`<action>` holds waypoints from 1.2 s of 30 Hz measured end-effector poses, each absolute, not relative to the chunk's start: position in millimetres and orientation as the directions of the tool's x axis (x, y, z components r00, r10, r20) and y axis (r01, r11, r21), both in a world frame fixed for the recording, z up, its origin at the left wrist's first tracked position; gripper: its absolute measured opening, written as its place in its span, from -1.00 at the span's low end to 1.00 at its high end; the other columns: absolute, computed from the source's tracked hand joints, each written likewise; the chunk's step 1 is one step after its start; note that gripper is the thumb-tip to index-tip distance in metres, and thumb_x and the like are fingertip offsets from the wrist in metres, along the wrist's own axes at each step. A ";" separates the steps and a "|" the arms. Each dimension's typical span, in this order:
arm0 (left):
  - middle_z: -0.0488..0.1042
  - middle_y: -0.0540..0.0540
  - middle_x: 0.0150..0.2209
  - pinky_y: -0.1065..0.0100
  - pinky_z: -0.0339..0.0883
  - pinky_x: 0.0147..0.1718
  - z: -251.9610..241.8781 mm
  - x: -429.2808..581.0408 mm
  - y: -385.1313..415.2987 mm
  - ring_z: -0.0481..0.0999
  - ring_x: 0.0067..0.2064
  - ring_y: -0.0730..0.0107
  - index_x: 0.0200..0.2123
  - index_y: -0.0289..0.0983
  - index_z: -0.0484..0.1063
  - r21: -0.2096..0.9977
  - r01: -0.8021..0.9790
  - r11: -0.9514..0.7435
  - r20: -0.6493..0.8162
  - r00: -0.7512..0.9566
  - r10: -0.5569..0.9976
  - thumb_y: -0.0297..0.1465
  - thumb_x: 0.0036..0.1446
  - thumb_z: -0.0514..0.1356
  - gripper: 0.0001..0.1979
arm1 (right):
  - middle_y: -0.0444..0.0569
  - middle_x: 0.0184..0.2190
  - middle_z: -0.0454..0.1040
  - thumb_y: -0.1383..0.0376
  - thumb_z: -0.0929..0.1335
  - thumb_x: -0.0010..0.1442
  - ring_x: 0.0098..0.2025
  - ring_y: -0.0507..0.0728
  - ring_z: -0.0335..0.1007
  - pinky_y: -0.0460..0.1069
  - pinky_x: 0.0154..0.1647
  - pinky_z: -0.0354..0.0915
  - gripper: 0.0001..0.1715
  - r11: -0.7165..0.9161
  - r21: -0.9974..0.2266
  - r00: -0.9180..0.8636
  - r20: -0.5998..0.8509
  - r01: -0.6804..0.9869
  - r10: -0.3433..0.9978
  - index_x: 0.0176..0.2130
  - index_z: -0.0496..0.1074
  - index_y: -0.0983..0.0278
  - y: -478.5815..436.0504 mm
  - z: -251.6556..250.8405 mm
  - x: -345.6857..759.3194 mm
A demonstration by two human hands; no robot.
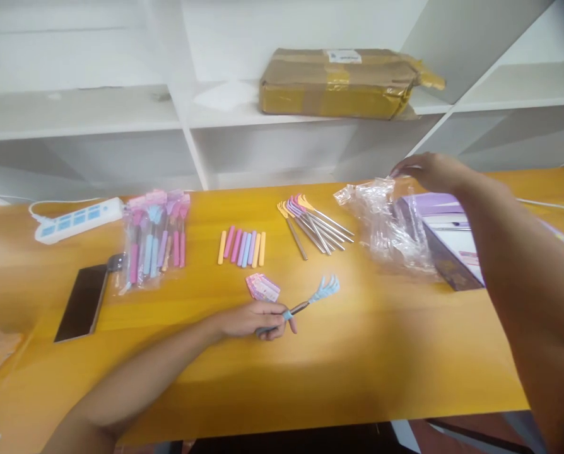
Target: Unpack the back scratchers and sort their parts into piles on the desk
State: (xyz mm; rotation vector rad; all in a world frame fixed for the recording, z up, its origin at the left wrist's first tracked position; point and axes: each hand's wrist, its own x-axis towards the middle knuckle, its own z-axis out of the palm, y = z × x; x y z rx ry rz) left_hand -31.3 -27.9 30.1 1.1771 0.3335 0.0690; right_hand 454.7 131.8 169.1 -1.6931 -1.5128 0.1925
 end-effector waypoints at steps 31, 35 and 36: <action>0.37 -0.03 -0.51 0.22 0.01 -0.57 68.8 -19.3 -90.9 0.33 -0.54 0.34 -0.36 -0.23 0.35 0.054 0.250 -0.967 0.367 0.895 0.253 -0.38 0.54 -0.03 -0.65 | -0.18 -0.50 -0.07 -0.20 0.24 0.50 -0.47 -0.01 -0.14 -0.04 -0.46 -0.11 -0.27 -0.066 -0.978 -0.374 -0.138 0.198 0.917 -0.48 0.03 0.22 -164.7 81.9 195.3; 0.42 -0.05 -0.51 0.24 -0.03 -0.57 77.0 -22.1 -83.4 0.34 -0.55 0.35 -0.33 -0.24 0.39 0.117 0.213 -0.970 0.275 0.932 0.238 -0.25 0.61 -0.05 -0.58 | -0.17 -0.53 -0.07 -0.22 0.21 0.50 -0.50 0.03 -0.14 0.00 -0.47 -0.10 -0.26 -0.068 -0.977 -0.345 -0.136 0.202 0.929 -0.48 0.00 0.20 -172.5 78.4 194.9; 0.44 -0.05 -0.51 0.25 -0.04 -0.57 80.1 -23.3 -81.1 0.35 -0.55 0.35 -0.32 -0.24 0.40 0.150 0.198 -0.969 0.247 0.941 0.230 -0.20 0.61 -0.04 -0.56 | -0.17 -0.54 -0.07 -0.20 0.20 0.51 -0.51 0.03 -0.15 0.01 -0.48 -0.11 -0.27 -0.043 -0.974 -0.346 -0.119 0.221 0.931 -0.49 0.00 0.19 -174.0 78.7 195.5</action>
